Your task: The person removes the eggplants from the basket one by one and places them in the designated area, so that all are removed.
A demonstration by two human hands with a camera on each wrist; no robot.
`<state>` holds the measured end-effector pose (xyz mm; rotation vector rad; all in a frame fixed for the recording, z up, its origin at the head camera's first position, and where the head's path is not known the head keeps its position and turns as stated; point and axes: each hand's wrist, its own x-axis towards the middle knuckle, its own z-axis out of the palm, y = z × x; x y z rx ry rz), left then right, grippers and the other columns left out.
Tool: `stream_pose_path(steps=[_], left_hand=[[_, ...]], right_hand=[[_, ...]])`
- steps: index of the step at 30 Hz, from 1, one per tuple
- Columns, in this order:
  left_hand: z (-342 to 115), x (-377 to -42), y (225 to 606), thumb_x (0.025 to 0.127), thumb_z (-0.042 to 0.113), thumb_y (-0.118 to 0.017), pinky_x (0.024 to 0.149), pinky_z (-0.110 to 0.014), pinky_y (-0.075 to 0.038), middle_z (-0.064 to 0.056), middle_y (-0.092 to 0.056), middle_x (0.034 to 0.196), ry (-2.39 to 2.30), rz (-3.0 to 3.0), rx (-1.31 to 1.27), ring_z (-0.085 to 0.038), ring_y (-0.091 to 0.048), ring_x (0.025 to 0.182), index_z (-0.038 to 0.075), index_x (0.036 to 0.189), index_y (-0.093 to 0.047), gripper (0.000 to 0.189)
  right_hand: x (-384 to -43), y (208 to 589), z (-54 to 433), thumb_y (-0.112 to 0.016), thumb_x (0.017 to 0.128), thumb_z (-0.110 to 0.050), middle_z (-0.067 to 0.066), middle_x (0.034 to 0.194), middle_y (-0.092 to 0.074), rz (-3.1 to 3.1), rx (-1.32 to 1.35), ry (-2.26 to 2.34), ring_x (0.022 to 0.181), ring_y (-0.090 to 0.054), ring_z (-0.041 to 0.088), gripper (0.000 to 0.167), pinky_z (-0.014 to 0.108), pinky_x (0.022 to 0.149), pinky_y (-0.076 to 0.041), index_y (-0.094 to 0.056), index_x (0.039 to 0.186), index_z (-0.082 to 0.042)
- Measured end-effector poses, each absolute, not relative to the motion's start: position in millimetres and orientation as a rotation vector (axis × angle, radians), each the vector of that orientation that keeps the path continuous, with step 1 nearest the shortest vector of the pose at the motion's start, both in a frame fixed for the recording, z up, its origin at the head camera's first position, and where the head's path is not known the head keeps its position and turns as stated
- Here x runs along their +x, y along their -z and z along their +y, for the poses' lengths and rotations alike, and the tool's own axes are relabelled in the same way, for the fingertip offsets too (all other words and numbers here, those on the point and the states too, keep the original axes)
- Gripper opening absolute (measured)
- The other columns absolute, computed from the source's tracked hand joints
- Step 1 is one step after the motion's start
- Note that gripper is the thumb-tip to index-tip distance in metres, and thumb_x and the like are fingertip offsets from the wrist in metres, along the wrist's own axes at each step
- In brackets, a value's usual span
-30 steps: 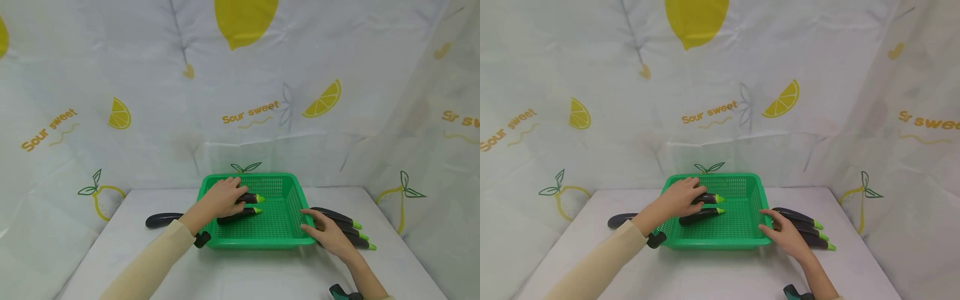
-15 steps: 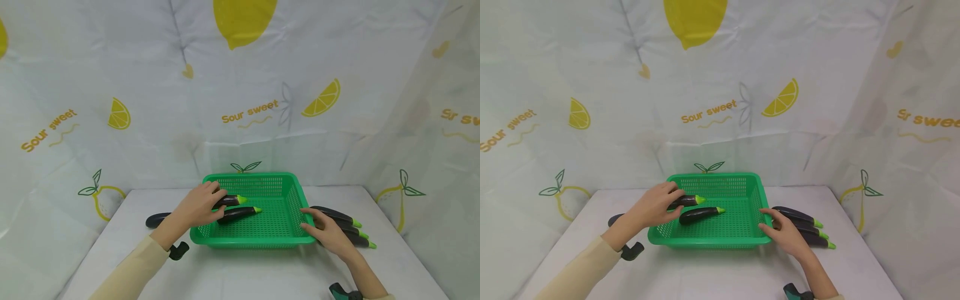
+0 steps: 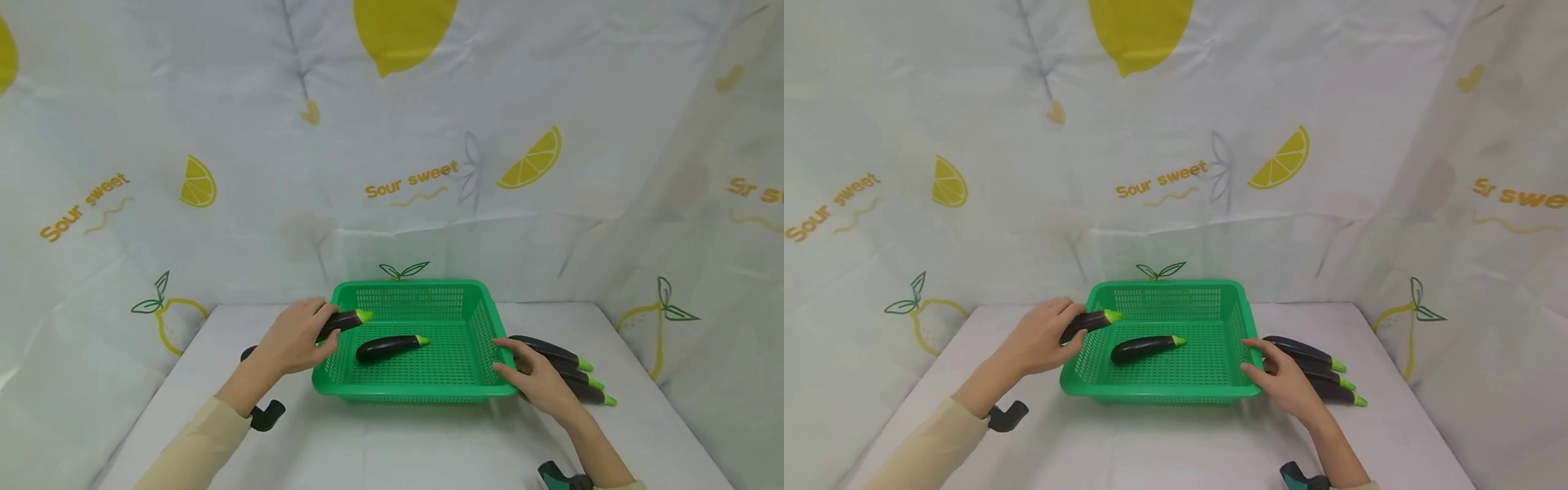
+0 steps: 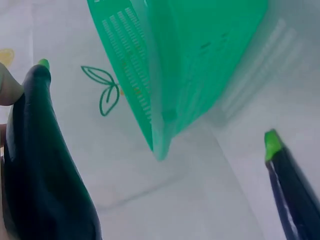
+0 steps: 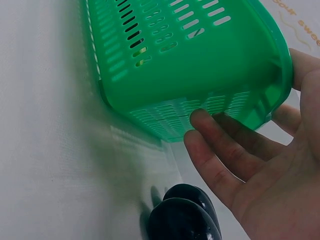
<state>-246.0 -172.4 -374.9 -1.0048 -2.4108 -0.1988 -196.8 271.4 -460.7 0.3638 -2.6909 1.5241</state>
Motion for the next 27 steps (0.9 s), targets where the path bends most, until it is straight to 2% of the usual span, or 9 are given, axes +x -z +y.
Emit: stream_pose_path(steps=[7, 17, 20, 24, 27], left_hand=[[-196, -241, 376, 0.091, 0.02, -0.062, 0.06, -0.03, -0.042, 0.0, -0.057, 0.084, 0.231, -2.446, -0.885, -0.013, -0.046, 0.068, 0.004, 0.107, -0.065, 0.023], [-226, -232, 379, 0.094, 0.02, -0.059, 0.059, -0.033, -0.046, -0.005, -0.062, 0.098, 0.255, -2.563, -0.712, -0.014, -0.051, 0.071, 0.004, 0.114, -0.062, 0.026], [-233, -230, 382, 0.096, 0.027, -0.063, 0.06, -0.035, -0.047, -0.007, -0.063, 0.102, 0.235, -2.604, -0.667, -0.015, -0.053, 0.072, 0.004, 0.119, -0.061, 0.033], [-243, -229, 388, 0.093, 0.036, -0.073, 0.058, -0.035, -0.046, -0.01, -0.063, 0.101, 0.204, -2.657, -0.607, -0.016, -0.052, 0.069, 0.001, 0.122, -0.06, 0.048], [-249, -229, 393, 0.09, 0.035, -0.077, 0.056, -0.033, -0.044, -0.009, -0.061, 0.097, 0.203, -2.684, -0.579, -0.016, -0.049, 0.065, 0.002, 0.118, -0.06, 0.047]], right_hand=[[-196, 458, 271, -0.063, 0.103, -0.032, 0.026, 0.154, -0.041, -2.702, 0.344, -1.496, 0.137, -0.042, 0.053, 0.053, 0.064, 0.103, -0.041, -0.049, 0.148, -0.009], [-196, 459, 272, -0.064, 0.102, -0.035, 0.025, 0.154, -0.041, -2.702, 0.338, -1.51, 0.136, -0.044, 0.052, 0.055, 0.063, 0.101, -0.043, -0.048, 0.149, -0.012], [-197, 460, 273, -0.064, 0.102, -0.034, 0.025, 0.154, -0.041, -2.699, 0.341, -1.509, 0.136, -0.043, 0.052, 0.054, 0.063, 0.101, -0.042, -0.048, 0.149, -0.012], [-197, 460, 273, -0.064, 0.102, -0.035, 0.025, 0.155, -0.04, -2.7, 0.342, -1.511, 0.136, -0.042, 0.053, 0.055, 0.064, 0.102, -0.042, -0.048, 0.15, -0.012], [-198, 460, 272, -0.064, 0.102, -0.035, 0.026, 0.155, -0.04, -2.702, 0.341, -1.515, 0.136, -0.042, 0.053, 0.055, 0.064, 0.102, -0.042, -0.048, 0.15, -0.012]])
